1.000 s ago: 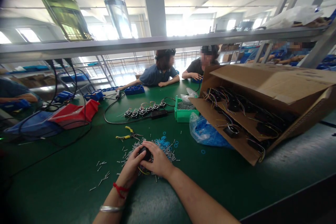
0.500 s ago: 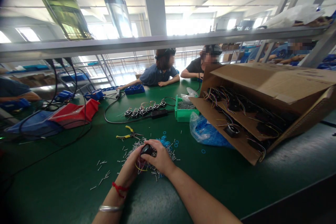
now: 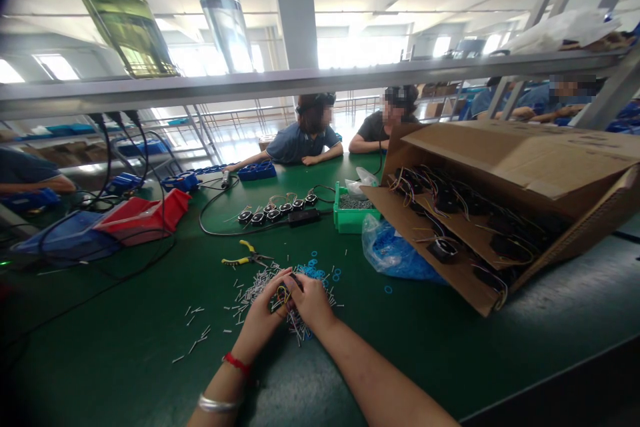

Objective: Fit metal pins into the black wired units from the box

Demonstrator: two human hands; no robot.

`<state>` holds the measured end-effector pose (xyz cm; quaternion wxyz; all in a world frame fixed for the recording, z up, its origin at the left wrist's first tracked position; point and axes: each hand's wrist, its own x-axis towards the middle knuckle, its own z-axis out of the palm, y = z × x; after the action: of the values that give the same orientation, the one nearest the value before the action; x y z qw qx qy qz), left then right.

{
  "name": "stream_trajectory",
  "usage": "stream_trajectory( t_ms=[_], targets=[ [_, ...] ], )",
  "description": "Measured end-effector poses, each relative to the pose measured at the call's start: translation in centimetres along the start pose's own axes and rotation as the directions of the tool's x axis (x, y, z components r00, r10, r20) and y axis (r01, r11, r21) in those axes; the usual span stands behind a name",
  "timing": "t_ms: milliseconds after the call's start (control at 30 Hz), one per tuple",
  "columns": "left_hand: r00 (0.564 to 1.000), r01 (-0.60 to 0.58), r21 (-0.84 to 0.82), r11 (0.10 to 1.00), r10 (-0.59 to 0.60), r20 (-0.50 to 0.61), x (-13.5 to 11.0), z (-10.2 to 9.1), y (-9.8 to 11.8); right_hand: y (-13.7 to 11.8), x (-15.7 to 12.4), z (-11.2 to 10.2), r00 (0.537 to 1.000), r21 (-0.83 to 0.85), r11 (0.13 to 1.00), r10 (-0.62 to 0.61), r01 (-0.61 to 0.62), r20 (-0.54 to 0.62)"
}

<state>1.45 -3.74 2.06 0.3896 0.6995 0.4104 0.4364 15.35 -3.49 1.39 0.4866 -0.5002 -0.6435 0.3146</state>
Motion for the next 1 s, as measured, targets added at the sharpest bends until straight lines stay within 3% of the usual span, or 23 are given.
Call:
stream_trajectory(
  t_ms=[133,233,367,433,500,767,1000],
  targets=[
    [0.978,0.196,-0.14,0.971,-0.205,-0.049,0.1,-0.4,0.2,0.2,-0.1,0.2,0.998,-0.019,1.0,0.007,-0.006,0.057],
    [0.926,0.287,-0.405,0.868,-0.36,-0.115,0.3,-1.0,-0.2,0.0,-0.3,0.4,0.997,-0.098,0.994,-0.05,0.056,0.062],
    [0.873,0.197,-0.821,0.536,-0.476,-0.101,0.7,-1.9,-1.5,0.0,-1.0,0.6,0.981,-0.372,0.911,-0.138,0.179,0.134],
    [0.86,0.146,-0.902,0.407,-0.502,-0.087,0.8,-2.3,-2.3,0.2,-1.3,0.7,0.971,-0.467,0.86,-0.125,0.208,0.202],
    [0.851,0.111,-0.931,0.347,-0.517,-0.091,0.8,-2.4,-2.8,0.6,-1.4,0.8,0.965,-0.516,0.828,-0.108,0.221,0.239],
    [0.858,0.156,-0.936,0.317,-0.512,-0.03,0.9,-2.0,-2.5,1.6,-0.9,1.4,0.966,-0.516,0.821,-0.158,0.245,0.207],
    [0.864,0.272,-0.891,0.364,-0.501,0.059,0.7,-1.6,-2.2,0.7,-0.2,0.6,0.984,-0.307,0.939,-0.174,0.155,-0.033]
  ],
)
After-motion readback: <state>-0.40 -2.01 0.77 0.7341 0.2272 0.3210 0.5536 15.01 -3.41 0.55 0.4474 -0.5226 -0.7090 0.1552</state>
